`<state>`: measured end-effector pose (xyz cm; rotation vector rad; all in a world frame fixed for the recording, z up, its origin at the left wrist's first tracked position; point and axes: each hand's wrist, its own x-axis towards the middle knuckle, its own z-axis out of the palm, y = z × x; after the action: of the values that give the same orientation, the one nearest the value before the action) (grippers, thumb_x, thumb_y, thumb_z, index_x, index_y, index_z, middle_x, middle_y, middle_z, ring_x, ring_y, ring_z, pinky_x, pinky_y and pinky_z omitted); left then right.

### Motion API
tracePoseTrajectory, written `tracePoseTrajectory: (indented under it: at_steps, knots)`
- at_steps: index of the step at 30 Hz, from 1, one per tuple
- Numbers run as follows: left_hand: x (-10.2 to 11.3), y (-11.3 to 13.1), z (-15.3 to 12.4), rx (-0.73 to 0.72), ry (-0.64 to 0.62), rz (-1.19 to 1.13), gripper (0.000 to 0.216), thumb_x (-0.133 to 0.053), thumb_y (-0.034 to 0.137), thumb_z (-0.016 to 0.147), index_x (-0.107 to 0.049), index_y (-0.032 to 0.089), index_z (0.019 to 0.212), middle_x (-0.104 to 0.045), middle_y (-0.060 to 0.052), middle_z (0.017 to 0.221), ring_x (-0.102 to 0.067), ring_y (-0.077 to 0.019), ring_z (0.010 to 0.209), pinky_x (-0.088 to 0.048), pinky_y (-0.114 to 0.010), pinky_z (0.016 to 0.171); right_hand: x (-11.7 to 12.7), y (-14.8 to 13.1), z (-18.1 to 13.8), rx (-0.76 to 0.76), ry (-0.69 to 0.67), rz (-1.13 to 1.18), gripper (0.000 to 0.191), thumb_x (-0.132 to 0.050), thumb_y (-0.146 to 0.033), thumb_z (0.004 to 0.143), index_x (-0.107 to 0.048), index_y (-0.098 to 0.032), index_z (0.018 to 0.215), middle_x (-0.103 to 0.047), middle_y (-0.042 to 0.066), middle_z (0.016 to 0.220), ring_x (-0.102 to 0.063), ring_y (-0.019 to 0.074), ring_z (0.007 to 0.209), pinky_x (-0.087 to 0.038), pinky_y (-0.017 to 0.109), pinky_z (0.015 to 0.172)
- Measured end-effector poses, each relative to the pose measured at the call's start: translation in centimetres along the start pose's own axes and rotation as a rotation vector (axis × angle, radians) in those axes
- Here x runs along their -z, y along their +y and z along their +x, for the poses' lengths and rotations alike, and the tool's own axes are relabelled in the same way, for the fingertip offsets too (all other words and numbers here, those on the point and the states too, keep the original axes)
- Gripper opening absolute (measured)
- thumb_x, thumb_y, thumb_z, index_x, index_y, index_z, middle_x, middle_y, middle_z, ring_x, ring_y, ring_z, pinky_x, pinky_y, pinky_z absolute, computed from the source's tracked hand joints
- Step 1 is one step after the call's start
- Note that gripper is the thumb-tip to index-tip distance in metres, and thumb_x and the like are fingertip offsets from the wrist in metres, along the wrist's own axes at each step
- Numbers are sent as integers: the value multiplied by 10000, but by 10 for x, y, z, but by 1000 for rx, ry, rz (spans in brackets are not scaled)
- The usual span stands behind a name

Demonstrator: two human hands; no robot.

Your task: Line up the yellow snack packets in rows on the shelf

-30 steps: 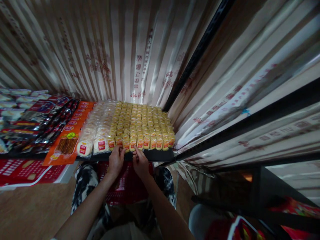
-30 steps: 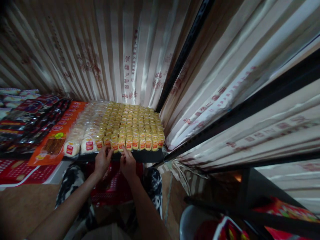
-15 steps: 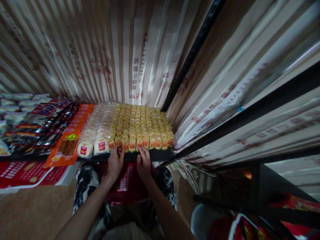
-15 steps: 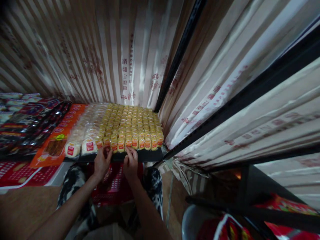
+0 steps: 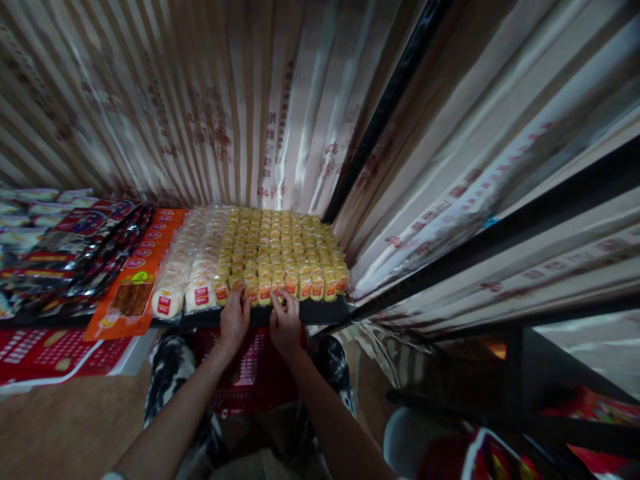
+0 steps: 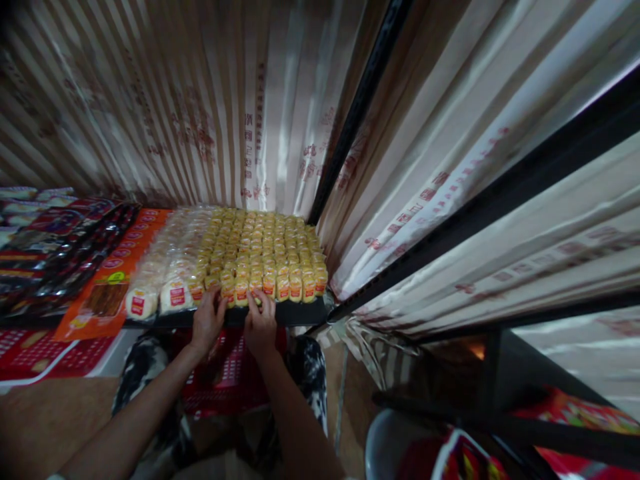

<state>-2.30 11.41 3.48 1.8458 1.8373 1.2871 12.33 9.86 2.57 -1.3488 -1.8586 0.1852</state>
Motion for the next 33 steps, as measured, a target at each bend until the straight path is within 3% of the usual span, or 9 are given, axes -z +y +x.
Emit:
tracePoseTrajectory:
  at_steps: [4, 13, 21, 24, 33]
  knots:
    - [1, 1, 1, -11, -8, 5, 286, -423, 252, 864, -503, 157, 1122, -604, -130, 1110, -569, -224, 1063, -458, -393, 918, 0, 1, -1, -3, -33, -14, 610, -387, -62, 775, -418, -225, 1362, -427, 121, 1314, -392, 253, 1191, -479, 390, 875]
    - [7, 11, -9, 70, -8, 31, 440, -442, 281, 860, -398, 112, 1264, -601, -76, 899, -610, -176, 792, -513, -322, 747, 4, -4, -1, 2, 18, 2, 519, -412, -106, 793, -493, -171, 1302, -448, 114, 1300, -391, 231, 1195, -424, 389, 973]
    - [16, 18, -18, -72, 16, 207, 350, -431, 273, 880, -503, 157, 1201, -588, -140, 1089, -589, -238, 1011, -516, -351, 799, 17, 1, -2, 4, 3, 169, 501, -386, -154, 824, -465, -180, 1318, -503, 104, 1264, -438, 219, 1182, -382, 419, 1014]
    - [16, 20, -19, -106, -14, 265, 342, -430, 267, 882, -527, 173, 1196, -564, -143, 1132, -588, -239, 1019, -534, -328, 756, 18, 2, -5, 32, 0, 152, 481, -388, -148, 824, -491, -156, 1294, -513, 120, 1252, -434, 221, 1181, -389, 420, 1011]
    - [9, 12, -22, -234, -81, 220, 374, -439, 223, 875, -487, 183, 1244, -530, -124, 1187, -525, -233, 1127, -489, -381, 919, 15, 0, -6, 30, -33, 59, 525, -395, -108, 804, -481, -191, 1315, -493, 109, 1261, -447, 213, 1146, -457, 376, 950]
